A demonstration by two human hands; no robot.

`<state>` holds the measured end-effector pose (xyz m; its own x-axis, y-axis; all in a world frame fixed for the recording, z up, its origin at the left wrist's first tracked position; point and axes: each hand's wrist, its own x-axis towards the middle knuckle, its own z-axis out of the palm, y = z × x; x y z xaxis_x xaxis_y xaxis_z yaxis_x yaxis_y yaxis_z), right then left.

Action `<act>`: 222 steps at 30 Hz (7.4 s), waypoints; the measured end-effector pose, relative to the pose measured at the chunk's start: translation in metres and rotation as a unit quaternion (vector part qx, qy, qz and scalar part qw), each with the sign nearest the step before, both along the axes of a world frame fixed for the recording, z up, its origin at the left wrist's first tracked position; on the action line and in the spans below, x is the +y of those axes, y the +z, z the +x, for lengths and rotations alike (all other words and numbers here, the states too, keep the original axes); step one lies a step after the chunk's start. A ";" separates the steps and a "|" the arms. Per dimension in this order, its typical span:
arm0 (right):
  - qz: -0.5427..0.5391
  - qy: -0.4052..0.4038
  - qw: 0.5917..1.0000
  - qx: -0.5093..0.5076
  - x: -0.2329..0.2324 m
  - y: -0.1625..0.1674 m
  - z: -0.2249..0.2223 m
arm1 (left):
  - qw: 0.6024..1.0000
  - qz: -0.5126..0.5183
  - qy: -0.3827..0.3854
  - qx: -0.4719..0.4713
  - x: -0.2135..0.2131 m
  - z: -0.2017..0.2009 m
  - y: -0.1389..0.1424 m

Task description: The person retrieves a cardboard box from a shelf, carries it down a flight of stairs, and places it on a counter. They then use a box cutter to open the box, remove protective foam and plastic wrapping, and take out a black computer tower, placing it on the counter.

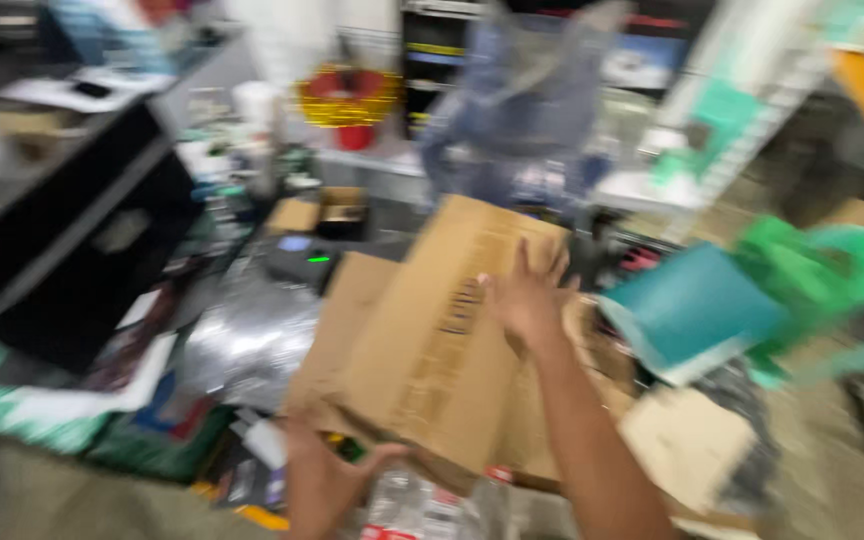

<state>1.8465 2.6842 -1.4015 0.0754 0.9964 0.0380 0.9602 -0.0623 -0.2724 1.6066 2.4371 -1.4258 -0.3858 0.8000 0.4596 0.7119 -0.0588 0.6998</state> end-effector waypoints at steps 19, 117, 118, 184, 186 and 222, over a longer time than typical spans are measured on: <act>0.074 0.015 0.997 -0.013 -0.099 0.018 -0.034 | 0.996 -0.034 0.003 0.076 0.018 0.067 -0.043; -0.154 -0.012 0.891 0.426 0.116 0.047 0.018 | 0.956 0.006 -0.214 0.202 0.346 0.026 0.015; -0.159 -0.024 0.890 0.427 0.117 0.049 0.016 | 0.955 0.013 -0.220 0.200 0.350 0.027 0.012; -0.061 0.125 0.989 -0.052 0.163 0.016 -0.033 | 0.940 -0.035 -0.255 0.223 0.350 0.024 0.005; -0.071 0.106 0.990 -0.062 0.153 0.024 -0.039 | 0.939 -0.040 -0.254 0.228 0.351 0.024 0.004; -0.207 0.122 0.956 -0.166 -0.200 0.076 -0.068 | 0.929 -0.003 -0.267 0.255 0.365 0.026 -0.034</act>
